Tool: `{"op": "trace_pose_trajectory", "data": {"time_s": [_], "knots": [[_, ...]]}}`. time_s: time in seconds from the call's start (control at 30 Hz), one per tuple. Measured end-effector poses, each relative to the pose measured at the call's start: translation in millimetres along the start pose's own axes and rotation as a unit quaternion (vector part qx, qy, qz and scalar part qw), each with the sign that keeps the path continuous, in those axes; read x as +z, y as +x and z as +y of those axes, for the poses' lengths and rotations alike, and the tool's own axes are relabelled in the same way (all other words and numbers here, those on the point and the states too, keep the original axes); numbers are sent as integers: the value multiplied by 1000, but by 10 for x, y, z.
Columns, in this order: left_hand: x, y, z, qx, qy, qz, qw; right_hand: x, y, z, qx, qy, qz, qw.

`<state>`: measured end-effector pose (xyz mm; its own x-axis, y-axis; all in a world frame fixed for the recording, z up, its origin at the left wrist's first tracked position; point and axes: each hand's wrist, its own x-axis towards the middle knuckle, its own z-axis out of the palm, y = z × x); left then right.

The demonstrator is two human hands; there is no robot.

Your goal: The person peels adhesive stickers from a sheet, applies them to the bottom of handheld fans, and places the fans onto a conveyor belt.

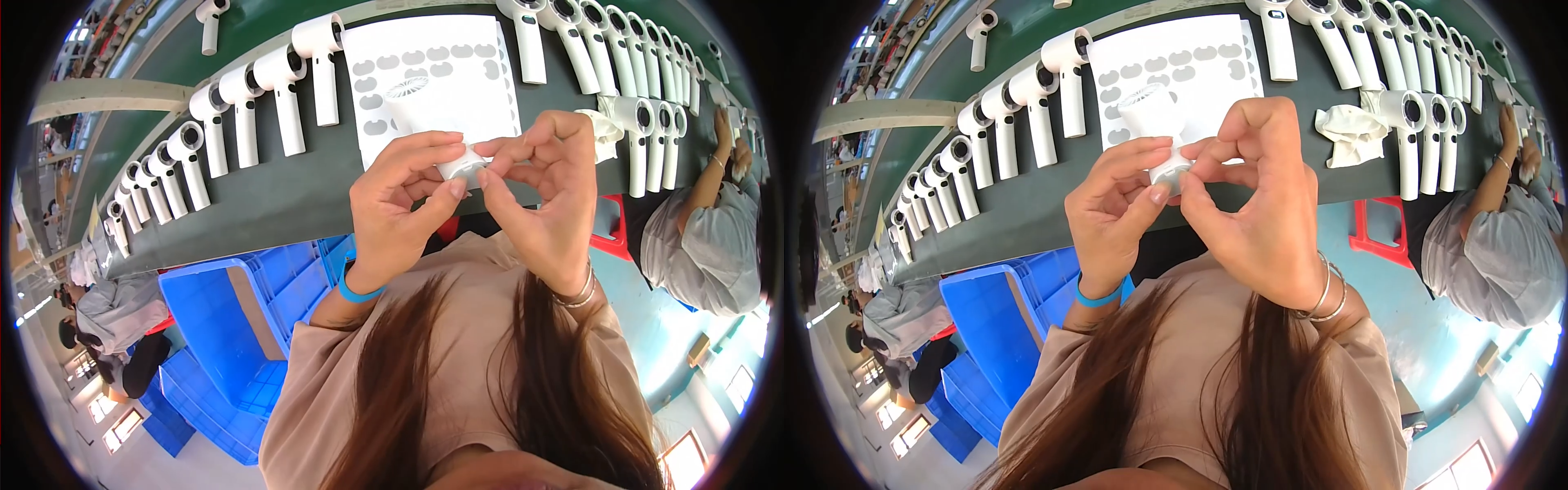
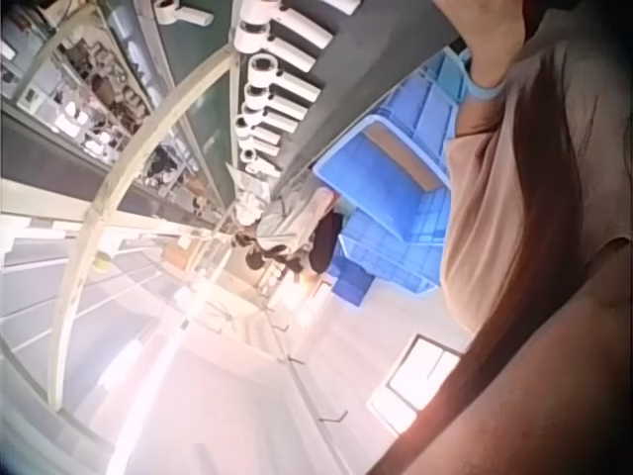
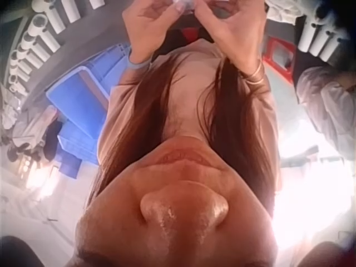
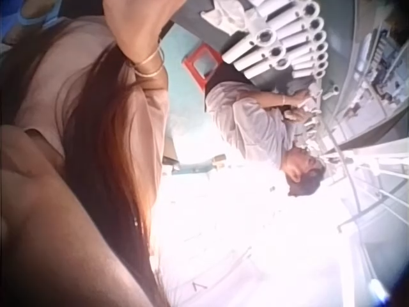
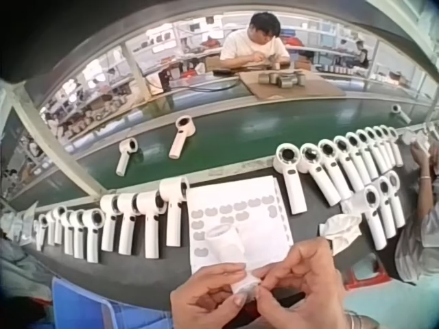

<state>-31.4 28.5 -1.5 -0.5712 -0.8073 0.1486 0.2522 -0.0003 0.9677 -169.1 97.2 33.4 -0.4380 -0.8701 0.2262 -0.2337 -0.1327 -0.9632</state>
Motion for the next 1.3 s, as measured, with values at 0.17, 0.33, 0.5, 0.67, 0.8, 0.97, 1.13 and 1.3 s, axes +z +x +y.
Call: {"op": "trace_pose_trajectory", "data": {"time_s": [0.17, 0.33, 0.5, 0.67, 0.8, 0.97, 1.13, 1.3], "knots": [[-3, 2, 14, 9, 7, -10, 1000, -3, -15, 14, -13, -3, 9, 1000], [0, -1, -4, 7, -3, -10, 1000, -15, -7, -23, 2, -37, 9, 999], [-31, 18, -8, 1, -3, -6, 1000, -68, 61, -70, -59, -192, -20, 979], [-217, 50, 77, 2, 4, 3, 1000, -187, 242, 112, -76, -272, 24, 959], [-250, 86, 118, -10, -21, 8, 1000, 61, 271, 186, 18, -123, -225, 966], [-237, 118, 192, 1, 10, 14, 1000, 380, 186, 398, -105, -263, -176, 943], [-266, 129, 214, -8, 50, 36, 998, 427, 197, 351, -80, -238, -199, 947], [-336, 191, 153, -44, -100, 34, 993, 429, 292, 271, -21, -193, -208, 959]]}}
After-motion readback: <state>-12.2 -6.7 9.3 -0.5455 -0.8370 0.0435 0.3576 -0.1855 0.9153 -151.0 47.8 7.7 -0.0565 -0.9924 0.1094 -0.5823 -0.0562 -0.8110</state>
